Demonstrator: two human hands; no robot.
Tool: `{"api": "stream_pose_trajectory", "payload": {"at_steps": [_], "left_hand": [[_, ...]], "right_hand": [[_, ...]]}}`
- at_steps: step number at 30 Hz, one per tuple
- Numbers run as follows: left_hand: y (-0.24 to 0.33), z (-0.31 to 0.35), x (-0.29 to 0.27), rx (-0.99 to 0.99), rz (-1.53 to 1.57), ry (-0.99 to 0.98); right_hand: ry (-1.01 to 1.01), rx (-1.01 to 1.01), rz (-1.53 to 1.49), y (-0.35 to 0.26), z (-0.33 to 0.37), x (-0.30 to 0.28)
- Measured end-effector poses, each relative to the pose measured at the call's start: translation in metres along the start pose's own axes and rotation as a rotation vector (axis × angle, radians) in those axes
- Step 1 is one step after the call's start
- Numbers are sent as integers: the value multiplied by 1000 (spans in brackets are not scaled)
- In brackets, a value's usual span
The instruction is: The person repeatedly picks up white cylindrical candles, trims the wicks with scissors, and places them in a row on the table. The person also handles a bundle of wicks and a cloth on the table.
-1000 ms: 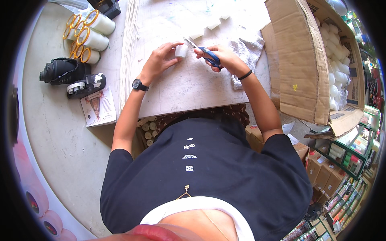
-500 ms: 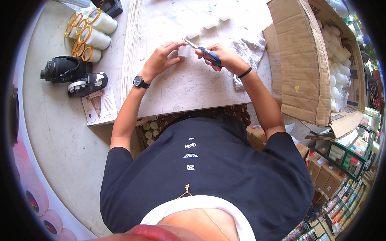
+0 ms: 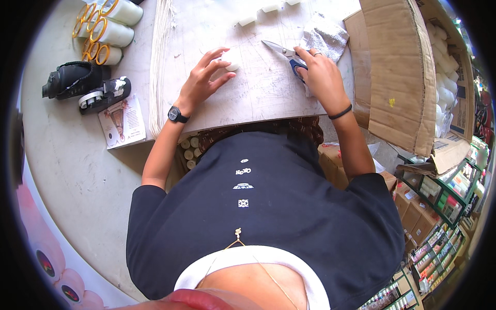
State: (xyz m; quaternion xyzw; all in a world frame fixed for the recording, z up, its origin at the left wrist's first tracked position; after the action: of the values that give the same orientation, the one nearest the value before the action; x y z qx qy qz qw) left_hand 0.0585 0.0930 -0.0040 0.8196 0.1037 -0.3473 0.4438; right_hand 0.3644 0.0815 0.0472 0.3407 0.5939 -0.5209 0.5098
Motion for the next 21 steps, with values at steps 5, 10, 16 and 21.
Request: {"api": "stream_pose_trajectory", "payload": {"at_steps": [5, 10, 16, 21], "left_hand": [[1, 1, -2, -202, 265, 46], [11, -11, -11, -464, 501, 48], [10, -24, -28, -721, 471, -169], [-10, -11, -18, -740, 663, -154]], "right_hand": [[134, 32, 121, -25, 8, -7], [107, -121, -452, -60, -30, 0], [-343, -3, -941, -85, -70, 40], [-386, 108, -1163, -84, -62, 51]]}}
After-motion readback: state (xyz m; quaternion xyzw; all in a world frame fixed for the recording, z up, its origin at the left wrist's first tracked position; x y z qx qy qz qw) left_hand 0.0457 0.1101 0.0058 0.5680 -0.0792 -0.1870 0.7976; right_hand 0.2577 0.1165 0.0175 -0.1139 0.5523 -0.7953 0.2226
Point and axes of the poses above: each hand's wrist, its own z-axis away from the middle knuckle, its own x-axis out of the palm, y = z × x, the point moved 1 cm from there along -z, towards the middle knuckle
